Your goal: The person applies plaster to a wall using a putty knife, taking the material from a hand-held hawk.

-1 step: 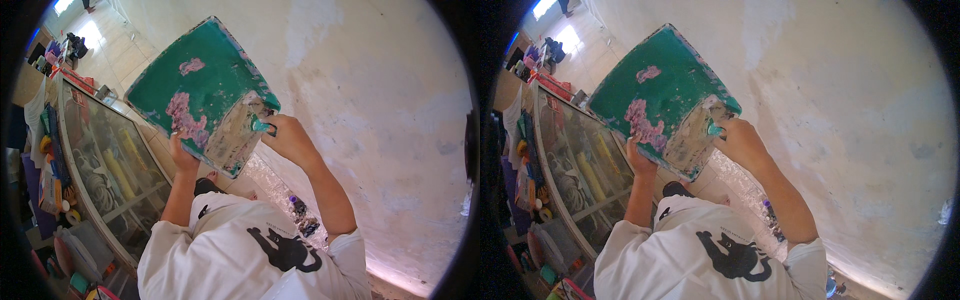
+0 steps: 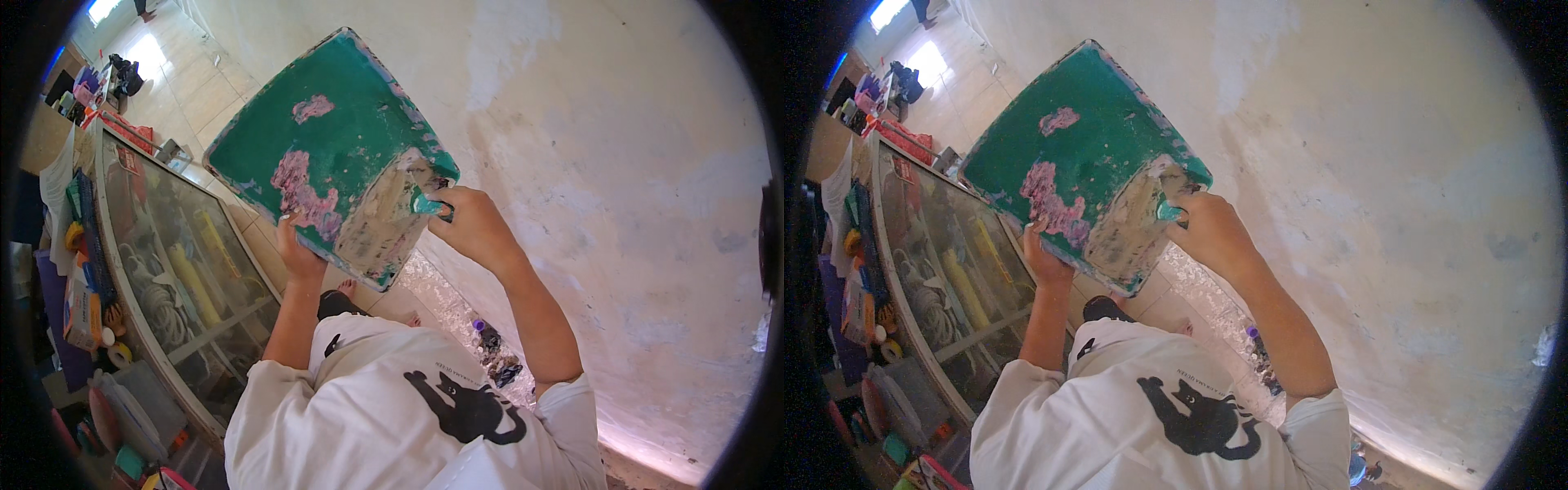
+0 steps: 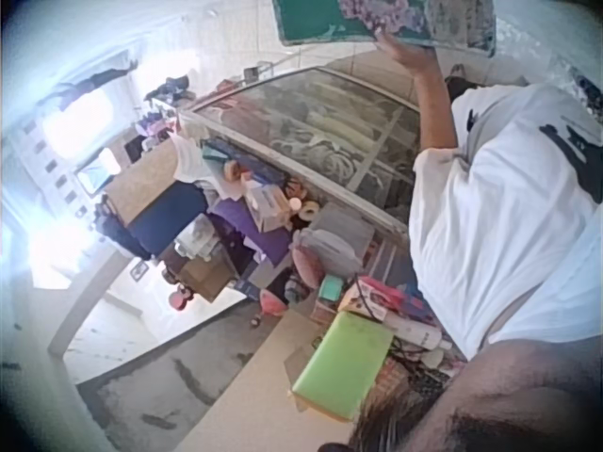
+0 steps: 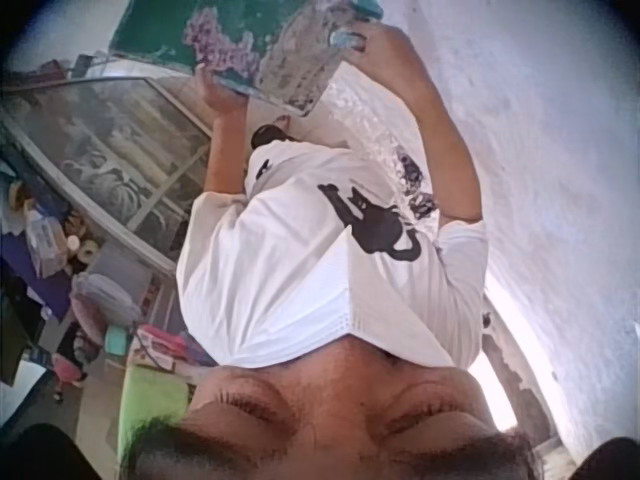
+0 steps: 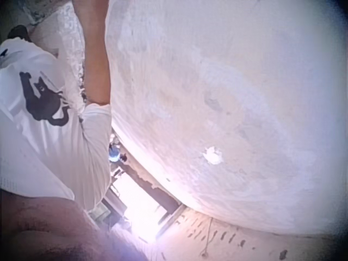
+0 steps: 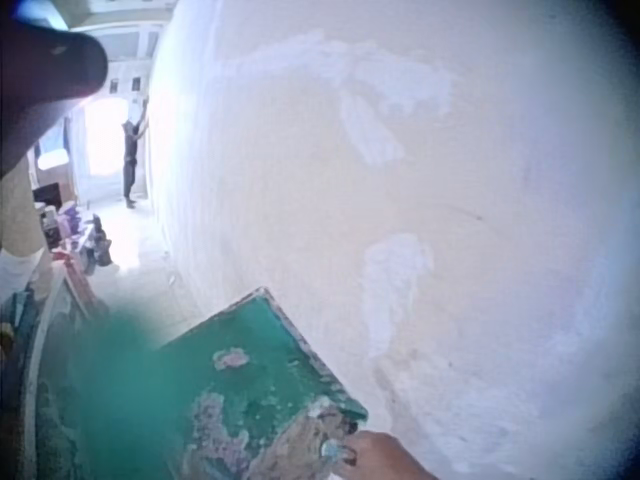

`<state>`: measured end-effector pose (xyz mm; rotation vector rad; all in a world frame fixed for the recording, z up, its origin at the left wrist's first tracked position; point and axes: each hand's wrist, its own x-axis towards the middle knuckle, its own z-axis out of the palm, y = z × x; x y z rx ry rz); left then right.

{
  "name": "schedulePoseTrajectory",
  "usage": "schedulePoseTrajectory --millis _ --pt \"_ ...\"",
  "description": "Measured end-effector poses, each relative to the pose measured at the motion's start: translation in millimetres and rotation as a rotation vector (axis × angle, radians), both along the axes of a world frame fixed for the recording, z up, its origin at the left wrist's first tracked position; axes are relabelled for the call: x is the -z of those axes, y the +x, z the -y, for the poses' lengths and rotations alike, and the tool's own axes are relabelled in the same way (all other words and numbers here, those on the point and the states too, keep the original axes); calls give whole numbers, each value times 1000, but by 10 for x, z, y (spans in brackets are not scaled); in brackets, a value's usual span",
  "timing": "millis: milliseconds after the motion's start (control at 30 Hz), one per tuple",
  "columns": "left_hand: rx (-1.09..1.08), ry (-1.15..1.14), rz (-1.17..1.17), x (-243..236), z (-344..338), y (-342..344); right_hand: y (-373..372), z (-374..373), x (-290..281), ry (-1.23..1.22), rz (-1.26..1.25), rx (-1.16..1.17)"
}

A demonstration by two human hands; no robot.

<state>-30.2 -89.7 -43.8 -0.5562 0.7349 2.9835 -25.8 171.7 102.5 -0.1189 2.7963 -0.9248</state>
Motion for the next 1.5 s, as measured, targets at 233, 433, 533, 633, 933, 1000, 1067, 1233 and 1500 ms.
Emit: schedulePoseTrajectory --millis 233,433,533,633,933,1000,1067,1233,1500 --pt "5 30 -163 -329 -121 2 271 -293 147 -182 -63 106" --pt "-10 25 -146 -300 -83 -77 332 -366 300 -210 -104 153" --pt "-25 -21 -136 -360 -115 -77 453 -434 341 -237 -165 211" --pt "-32 -12 -134 -352 -126 -90 519 -517 407 -267 -248 224" --pt "-49 6 -189 -391 -132 -28 804 -597 431 -420 -364 333" --pt "-22 -7 -220 -344 -112 -50 884 -634 391 -418 -394 380" --pt "-12 1 -214 -326 -151 -82 1014 -656 345 -416 -391 442" --pt "36 -123 -311 -360 -112 -98 1214 -790 5 -312 -756 408" --pt "45 -165 -86 -22 64 -250 2222 -1588 -611 -426 -1384 719"
